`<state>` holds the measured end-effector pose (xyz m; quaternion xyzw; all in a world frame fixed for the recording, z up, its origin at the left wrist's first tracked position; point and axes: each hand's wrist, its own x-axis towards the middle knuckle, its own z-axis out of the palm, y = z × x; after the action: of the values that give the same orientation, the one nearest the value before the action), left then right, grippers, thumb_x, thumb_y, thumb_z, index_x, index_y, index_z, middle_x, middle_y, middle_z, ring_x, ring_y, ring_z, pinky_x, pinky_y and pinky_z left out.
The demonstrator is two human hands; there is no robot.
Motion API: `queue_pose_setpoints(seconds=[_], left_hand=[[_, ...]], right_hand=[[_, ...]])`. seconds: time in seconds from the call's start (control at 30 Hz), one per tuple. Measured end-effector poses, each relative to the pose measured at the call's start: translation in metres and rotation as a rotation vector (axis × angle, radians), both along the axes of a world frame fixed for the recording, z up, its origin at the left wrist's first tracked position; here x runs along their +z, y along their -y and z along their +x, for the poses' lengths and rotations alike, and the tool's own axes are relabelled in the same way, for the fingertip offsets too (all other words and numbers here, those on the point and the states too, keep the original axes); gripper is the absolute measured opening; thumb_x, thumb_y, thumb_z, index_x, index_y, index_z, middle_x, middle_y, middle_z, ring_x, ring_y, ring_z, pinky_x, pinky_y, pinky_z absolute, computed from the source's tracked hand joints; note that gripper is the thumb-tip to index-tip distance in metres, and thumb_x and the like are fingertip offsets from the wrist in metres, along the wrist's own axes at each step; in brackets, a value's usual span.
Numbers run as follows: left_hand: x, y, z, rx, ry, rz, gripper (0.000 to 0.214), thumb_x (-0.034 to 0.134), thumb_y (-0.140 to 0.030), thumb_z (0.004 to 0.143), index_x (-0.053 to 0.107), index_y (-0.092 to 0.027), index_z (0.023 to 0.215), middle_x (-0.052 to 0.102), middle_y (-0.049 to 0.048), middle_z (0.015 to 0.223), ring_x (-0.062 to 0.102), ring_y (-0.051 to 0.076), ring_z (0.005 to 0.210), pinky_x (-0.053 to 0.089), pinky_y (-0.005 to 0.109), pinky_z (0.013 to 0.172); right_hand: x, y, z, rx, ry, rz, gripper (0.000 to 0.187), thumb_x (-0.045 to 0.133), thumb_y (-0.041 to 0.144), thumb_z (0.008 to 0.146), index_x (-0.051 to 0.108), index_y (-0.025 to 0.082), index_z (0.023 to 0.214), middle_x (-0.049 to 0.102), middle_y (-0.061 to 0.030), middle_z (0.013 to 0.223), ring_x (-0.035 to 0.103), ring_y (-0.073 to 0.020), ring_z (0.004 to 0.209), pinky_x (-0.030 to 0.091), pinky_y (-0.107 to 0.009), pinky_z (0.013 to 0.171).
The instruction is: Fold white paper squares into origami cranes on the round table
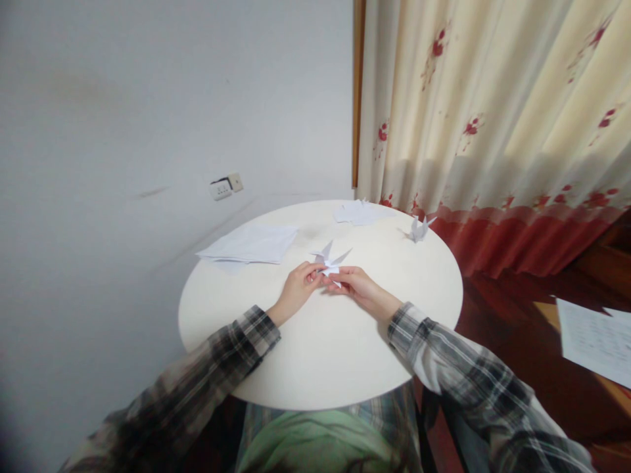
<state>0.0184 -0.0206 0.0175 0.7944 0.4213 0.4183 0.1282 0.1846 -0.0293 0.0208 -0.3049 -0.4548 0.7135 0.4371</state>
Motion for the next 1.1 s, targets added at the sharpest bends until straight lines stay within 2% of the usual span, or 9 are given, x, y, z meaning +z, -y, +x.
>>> queue_pose_setpoints(seconds=[0.27, 0.47, 0.83, 0.97, 1.1], left_hand=[[-0.0024, -0.0019, -0.0015, -0.066, -0.019, -0.056, 0.023, 0.045, -0.017, 0.080, 0.067, -0.020, 0.088, 0.067, 0.0020, 0.080, 0.057, 0.014, 0.070, 0.042, 0.024, 0.065], [-0.0015, -0.0037, -0.0032, -0.016, -0.022, -0.074, 0.023, 0.047, -0.018, 0.079, 0.068, -0.019, 0.089, 0.069, 0.0030, 0.082, 0.059, 0.015, 0.069, 0.043, 0.024, 0.063], [-0.0028, -0.0076, -0.0041, -0.046, -0.014, -0.070, 0.023, 0.046, -0.019, 0.080, 0.068, -0.020, 0.089, 0.069, 0.0032, 0.083, 0.060, 0.015, 0.071, 0.044, 0.024, 0.065], [-0.0028, -0.0080, -0.0035, -0.038, 0.002, -0.097, 0.023, 0.046, -0.019, 0.079, 0.068, -0.019, 0.088, 0.069, 0.0025, 0.081, 0.059, 0.014, 0.070, 0.043, 0.023, 0.065], [-0.0045, -0.0088, -0.0042, -0.024, 0.012, -0.132, 0.025, 0.045, -0.018, 0.079, 0.068, -0.019, 0.088, 0.068, 0.0010, 0.075, 0.057, 0.013, 0.064, 0.042, 0.022, 0.059]], right_hand=[[-0.0012, 0.0007, -0.0003, -0.004, 0.063, 0.043, 0.011, 0.062, 0.016, 0.074, 0.066, 0.007, 0.079, 0.068, -0.0072, 0.074, 0.060, -0.0057, 0.055, 0.049, -0.012, 0.051], [0.0035, 0.0053, -0.0026, -0.056, 0.068, 0.091, 0.012, 0.065, 0.020, 0.070, 0.066, 0.008, 0.073, 0.068, -0.0057, 0.070, 0.058, -0.0058, 0.053, 0.046, -0.015, 0.050], [0.0059, 0.0048, -0.0036, -0.104, 0.058, 0.199, 0.018, 0.067, 0.028, 0.068, 0.065, 0.011, 0.067, 0.066, -0.0033, 0.065, 0.055, -0.0057, 0.051, 0.042, -0.018, 0.052], [0.0073, 0.0044, -0.0049, -0.151, 0.138, 0.258, 0.020, 0.069, 0.031, 0.064, 0.065, 0.012, 0.067, 0.066, -0.0035, 0.066, 0.054, -0.0063, 0.051, 0.041, -0.019, 0.051], [0.0063, 0.0040, -0.0039, -0.186, 0.270, 0.390, 0.022, 0.067, 0.035, 0.064, 0.066, 0.013, 0.067, 0.063, -0.0018, 0.060, 0.050, -0.0075, 0.048, 0.037, -0.019, 0.047]])
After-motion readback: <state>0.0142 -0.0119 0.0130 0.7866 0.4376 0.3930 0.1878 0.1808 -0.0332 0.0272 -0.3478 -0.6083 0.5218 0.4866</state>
